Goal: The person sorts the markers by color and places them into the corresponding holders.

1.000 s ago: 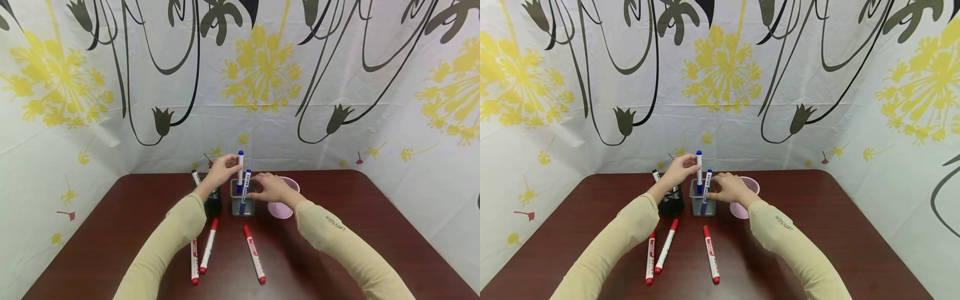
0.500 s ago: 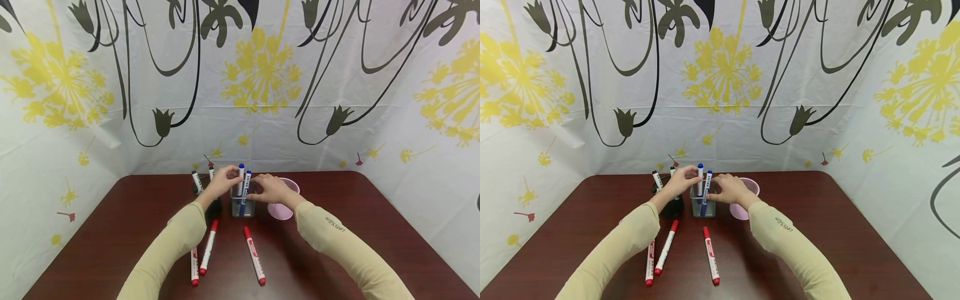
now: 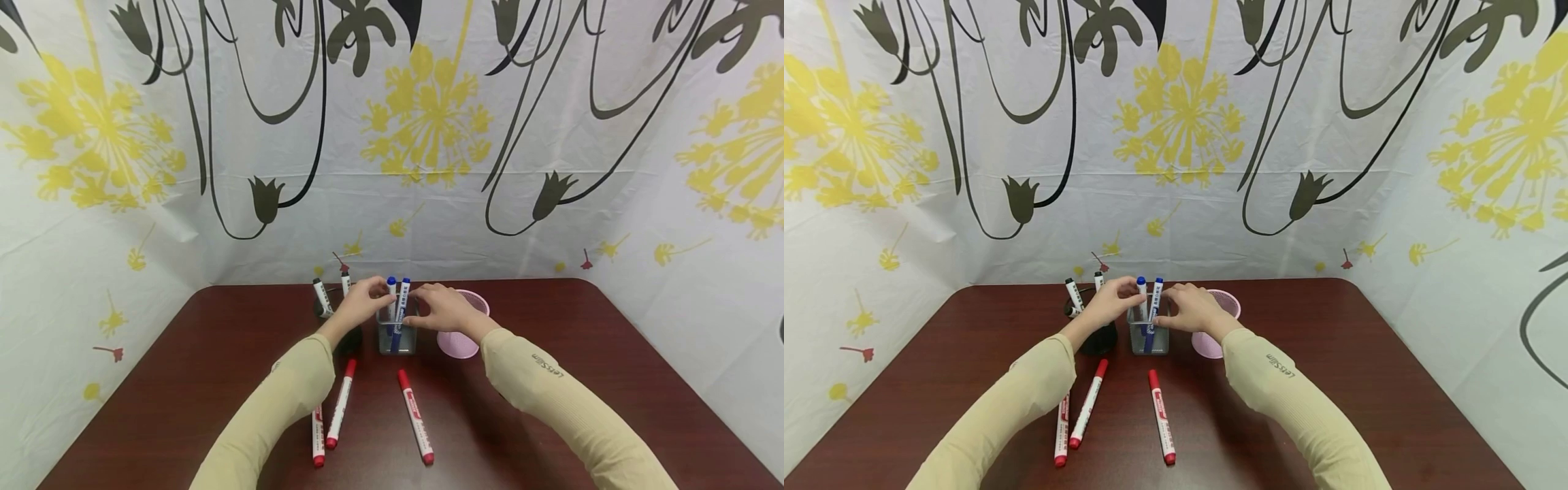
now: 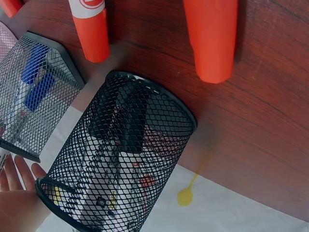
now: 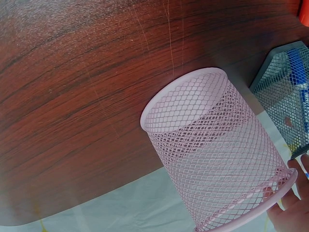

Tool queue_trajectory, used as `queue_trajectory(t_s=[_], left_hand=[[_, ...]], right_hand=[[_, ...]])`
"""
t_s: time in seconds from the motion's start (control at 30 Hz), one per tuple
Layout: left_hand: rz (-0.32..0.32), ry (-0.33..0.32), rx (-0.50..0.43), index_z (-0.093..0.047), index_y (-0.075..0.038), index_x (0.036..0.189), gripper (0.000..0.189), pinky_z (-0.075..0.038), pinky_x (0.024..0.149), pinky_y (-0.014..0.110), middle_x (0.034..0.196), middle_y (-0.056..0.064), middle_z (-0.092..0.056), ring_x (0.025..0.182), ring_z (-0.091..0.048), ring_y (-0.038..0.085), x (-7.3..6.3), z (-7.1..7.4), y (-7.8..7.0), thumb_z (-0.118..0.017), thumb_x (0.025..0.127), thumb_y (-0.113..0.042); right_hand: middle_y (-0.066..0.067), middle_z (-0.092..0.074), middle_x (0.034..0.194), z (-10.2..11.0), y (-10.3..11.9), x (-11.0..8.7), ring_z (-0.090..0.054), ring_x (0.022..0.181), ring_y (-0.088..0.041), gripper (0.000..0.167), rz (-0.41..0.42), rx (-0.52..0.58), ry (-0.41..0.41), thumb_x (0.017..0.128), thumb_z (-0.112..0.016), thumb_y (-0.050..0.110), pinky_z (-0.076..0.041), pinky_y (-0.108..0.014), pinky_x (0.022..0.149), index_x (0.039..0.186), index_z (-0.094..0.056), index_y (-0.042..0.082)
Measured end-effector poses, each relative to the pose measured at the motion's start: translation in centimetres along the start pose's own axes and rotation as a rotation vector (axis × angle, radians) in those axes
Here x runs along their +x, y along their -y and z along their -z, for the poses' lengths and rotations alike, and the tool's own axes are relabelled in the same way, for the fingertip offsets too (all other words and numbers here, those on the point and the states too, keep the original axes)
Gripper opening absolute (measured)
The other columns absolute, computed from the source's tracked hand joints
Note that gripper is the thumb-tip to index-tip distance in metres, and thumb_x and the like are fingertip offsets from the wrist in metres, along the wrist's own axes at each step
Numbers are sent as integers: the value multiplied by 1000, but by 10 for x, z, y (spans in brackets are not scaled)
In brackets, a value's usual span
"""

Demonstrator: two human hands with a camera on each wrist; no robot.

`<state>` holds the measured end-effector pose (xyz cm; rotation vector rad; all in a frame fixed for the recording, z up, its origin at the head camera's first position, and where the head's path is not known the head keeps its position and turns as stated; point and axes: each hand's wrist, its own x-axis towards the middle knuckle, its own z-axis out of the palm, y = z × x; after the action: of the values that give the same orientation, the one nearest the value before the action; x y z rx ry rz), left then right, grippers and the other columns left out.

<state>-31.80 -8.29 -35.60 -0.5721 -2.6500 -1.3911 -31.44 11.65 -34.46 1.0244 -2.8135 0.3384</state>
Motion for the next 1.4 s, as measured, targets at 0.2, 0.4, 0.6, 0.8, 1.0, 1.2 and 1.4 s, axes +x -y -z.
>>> queue_trajectory(t_s=[0.2,0.4,0.6,0.8,1.0,1.2,1.4], left_hand=[[-12,-9,-46,-60,-5,104,25,-45,75,32,92,4,-61,88,-57,18,-1,2,-2,-63,83,-16],[-45,-83,-74,-59,-6,107,26,-44,79,31,100,7,-60,92,-56,18,-4,5,-7,-62,83,-15],[-137,-154,-119,-60,-8,107,22,-43,80,31,104,5,-59,95,-54,15,-16,10,-20,-59,85,-12],[-197,-115,-168,-57,0,108,23,-44,77,37,106,15,-57,91,-55,25,-53,23,-56,-56,86,-7],[-290,-79,-112,-60,-1,105,21,-45,73,40,104,10,-58,87,-56,24,-75,23,-41,-59,84,-6],[-508,-54,65,-62,-10,101,21,-43,80,34,101,0,-60,95,-54,14,-92,24,-7,-64,81,-7],[-682,-16,314,-63,-11,96,17,-41,82,31,100,-2,-59,96,-52,11,-112,35,3,-64,79,-13]], right_hand=[[-7,-56,110,0,0,1,-51,96,-21,60,-2,2,2,76,-60,52,-41,-43,80,117,-57,8],[-8,-57,109,0,0,0,-51,96,-22,60,17,-3,-16,76,-60,51,-41,-42,79,116,-57,7],[-7,-56,111,1,1,-3,-50,101,-23,61,8,-8,-14,76,-60,52,-39,-44,83,117,-56,7],[-8,-56,111,2,-1,-6,-50,102,-24,60,25,-35,-53,76,-60,52,-39,-44,84,115,-57,6],[-9,-54,115,14,-5,-17,-47,107,-26,60,-6,-35,-75,76,-59,51,-36,-45,87,117,-56,7],[-9,-54,115,27,-16,-38,-46,107,-27,58,19,-52,-126,77,-61,49,-36,-47,86,116,-57,7],[-8,-55,112,36,-33,-55,-46,105,-26,52,2,-80,-189,76,-63,44,-37,-47,83,114,-58,9]])
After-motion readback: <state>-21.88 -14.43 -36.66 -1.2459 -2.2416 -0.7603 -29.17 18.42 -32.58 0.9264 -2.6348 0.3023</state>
